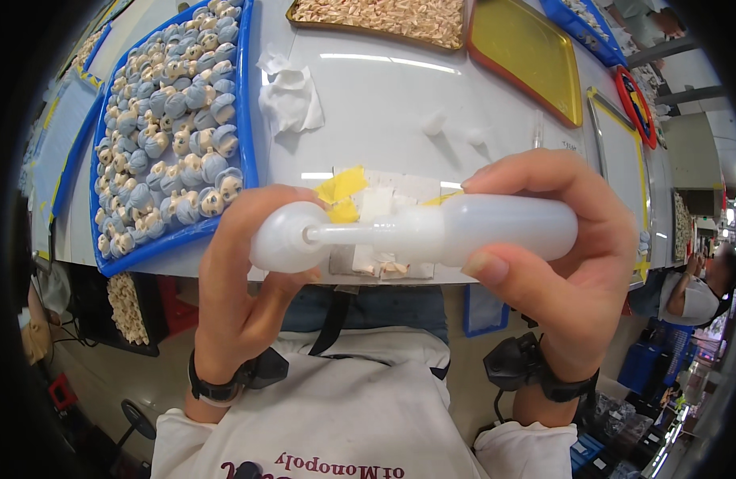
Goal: The person prepares a glue bottle by attaching a nozzle and cutting its tip with pliers. They then pick up small doll heads from a blue tray and attach small white hair pieces to the top of each head using glue. The finished doll heads are placed back into the tray.
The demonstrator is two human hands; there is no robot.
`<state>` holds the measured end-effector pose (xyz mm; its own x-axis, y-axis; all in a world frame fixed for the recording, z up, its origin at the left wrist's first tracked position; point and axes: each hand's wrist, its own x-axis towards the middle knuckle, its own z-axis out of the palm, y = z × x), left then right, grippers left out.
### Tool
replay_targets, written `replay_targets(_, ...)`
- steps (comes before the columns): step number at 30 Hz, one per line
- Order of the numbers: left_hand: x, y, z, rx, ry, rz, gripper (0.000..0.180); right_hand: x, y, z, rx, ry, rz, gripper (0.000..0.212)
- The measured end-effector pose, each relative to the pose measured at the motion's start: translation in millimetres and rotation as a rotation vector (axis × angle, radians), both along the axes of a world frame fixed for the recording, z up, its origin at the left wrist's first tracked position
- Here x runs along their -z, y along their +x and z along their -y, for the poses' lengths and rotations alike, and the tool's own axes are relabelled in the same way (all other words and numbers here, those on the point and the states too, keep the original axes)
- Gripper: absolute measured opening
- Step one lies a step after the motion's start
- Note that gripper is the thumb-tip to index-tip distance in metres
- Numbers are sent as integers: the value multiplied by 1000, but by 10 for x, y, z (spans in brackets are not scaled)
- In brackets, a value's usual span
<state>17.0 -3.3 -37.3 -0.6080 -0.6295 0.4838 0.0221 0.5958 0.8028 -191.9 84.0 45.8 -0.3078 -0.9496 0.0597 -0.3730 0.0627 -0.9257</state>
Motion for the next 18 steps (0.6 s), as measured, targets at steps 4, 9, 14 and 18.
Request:
replay_targets(4, 24, 2, 5, -22, -15, 8, 39, -32, 10, 41, -15, -9, -28, 46)
replay_targets(9, 1, -13, 5, -38, -6, 22, 38, -88, 18, 112, -31, -51, -67, 50)
replay_targets(14, 21, -22, 2, -49, -10, 24, 38, -84, 22, 135, -28, -56, -47, 55)
replay_targets(18, 26, -16, -2, -55, -10, 37, 38, -35, 18, 137, -11, -87, -70, 61)
